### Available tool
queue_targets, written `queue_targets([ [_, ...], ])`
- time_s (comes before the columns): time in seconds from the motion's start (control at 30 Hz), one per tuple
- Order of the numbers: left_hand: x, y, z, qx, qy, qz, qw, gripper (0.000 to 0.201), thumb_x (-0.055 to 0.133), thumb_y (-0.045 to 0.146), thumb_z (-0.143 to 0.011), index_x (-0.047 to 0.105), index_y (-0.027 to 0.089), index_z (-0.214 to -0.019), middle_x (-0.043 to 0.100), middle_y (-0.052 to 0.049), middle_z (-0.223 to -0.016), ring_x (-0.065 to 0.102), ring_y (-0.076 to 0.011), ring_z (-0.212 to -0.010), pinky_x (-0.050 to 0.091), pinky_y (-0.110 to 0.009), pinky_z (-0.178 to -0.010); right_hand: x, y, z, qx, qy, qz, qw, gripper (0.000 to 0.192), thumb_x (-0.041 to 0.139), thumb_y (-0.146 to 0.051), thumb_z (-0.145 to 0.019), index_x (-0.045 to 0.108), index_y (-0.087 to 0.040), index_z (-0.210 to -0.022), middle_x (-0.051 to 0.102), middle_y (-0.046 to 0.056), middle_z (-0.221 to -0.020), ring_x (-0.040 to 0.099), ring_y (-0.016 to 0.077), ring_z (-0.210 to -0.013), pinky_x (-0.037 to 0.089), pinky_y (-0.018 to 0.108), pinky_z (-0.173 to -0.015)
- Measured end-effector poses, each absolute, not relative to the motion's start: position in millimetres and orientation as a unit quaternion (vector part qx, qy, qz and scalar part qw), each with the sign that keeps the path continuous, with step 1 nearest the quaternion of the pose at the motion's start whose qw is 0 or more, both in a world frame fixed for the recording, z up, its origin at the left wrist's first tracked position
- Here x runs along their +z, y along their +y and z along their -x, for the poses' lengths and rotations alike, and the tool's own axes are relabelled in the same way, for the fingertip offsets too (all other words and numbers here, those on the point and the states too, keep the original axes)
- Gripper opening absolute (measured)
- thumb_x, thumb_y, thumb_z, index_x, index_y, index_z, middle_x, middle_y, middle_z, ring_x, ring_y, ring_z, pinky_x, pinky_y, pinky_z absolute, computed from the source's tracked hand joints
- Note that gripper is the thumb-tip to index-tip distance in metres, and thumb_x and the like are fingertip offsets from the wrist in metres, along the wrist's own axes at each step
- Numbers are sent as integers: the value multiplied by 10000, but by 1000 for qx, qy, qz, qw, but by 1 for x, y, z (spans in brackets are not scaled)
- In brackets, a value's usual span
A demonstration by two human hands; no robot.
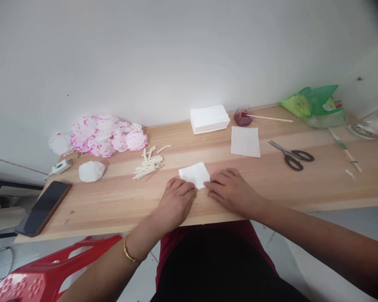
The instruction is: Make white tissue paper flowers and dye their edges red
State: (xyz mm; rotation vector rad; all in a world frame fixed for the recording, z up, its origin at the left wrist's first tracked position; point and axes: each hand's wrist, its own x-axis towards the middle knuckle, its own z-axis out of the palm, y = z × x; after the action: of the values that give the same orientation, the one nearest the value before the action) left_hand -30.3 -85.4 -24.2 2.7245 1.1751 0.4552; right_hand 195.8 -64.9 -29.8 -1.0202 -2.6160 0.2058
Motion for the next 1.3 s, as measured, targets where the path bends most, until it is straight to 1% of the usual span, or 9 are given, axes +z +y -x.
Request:
queue_targets([
  [0.17,-13,-114,26,145,379,-901,154,168,463,174,-892,611,184,-972,616,-42,-945,500,-176,-889,389,-374,-867,-25,-95,-202,138,-916,344,156,286,542,-394,-872,613,-188,-1057,601,60,-929,503,207,-895,321,393,-860],
  [0.27,-14,-124,25,159,378,-898,157,136,497,215,-881,608,172,-946,608,-52,-903,508,-181,-875,403,-383,-862,-30,-105,-204,155,-914,333,170,380,597,-485,-810,609,-182,-1039,599,63,-940,494,224,-924,317,402,-869],
  [0.43,-19,-129,24,186,367,-903,124,133,548,269,-857,602,162,-917,618,-56,-875,513,-194,-857,413,-406,-839,-39,-115,-201,134,-918,315,200,148,563,-319,-869,629,-193,-910,606,31,-825,500,177,-819,311,386,-861],
  [0.53,-21,-133,24,196,351,-910,102,168,569,295,-846,601,156,-933,627,-56,-858,513,-190,-823,419,-411,-826,-40,-119,-199,101,-923,301,217,117,537,-262,-884,628,-187,-884,606,24,-778,506,166,-789,321,375,-840],
  [0.73,-31,-146,28,236,338,-908,71,126,554,93,-819,613,166,-902,640,-27,-805,526,-159,-800,414,-391,-865,-41,-122,-202,132,-931,263,215,139,489,-199,-904,628,-194,-909,625,15,-753,517,150,-752,352,360,-805],
  [0.9,-21,-137,29,275,371,-870,173,85,545,135,-836,614,178,-811,620,-22,-724,522,-143,-717,448,-346,-742,-20,-104,-203,318,-870,316,205,167,484,-253,-905,619,-191,-827,628,34,-822,546,150,-810,403,316,-783],
  [1.1,27,-96,29,267,483,-765,332,104,567,250,-850,660,205,-865,661,10,-770,593,-99,-701,470,-235,-651,28,-60,-204,466,-774,404,143,208,501,-357,-874,623,-199,-816,605,-14,-722,528,114,-643,397,234,-583],
  [1.2,37,-72,29,210,477,-776,354,106,585,245,-829,683,206,-812,665,19,-761,596,-102,-691,460,-234,-651,31,-37,-205,489,-775,390,94,235,513,-402,-849,631,-203,-814,592,-22,-689,517,118,-619,381,232,-550],
  [1.3,23,-48,28,163,503,-774,349,176,548,263,-844,660,178,-739,634,16,-679,561,-109,-615,430,-236,-568,18,-14,-203,440,-804,388,97,232,488,-381,-859,619,-198,-799,614,-8,-726,535,135,-650,385,245,-564],
])
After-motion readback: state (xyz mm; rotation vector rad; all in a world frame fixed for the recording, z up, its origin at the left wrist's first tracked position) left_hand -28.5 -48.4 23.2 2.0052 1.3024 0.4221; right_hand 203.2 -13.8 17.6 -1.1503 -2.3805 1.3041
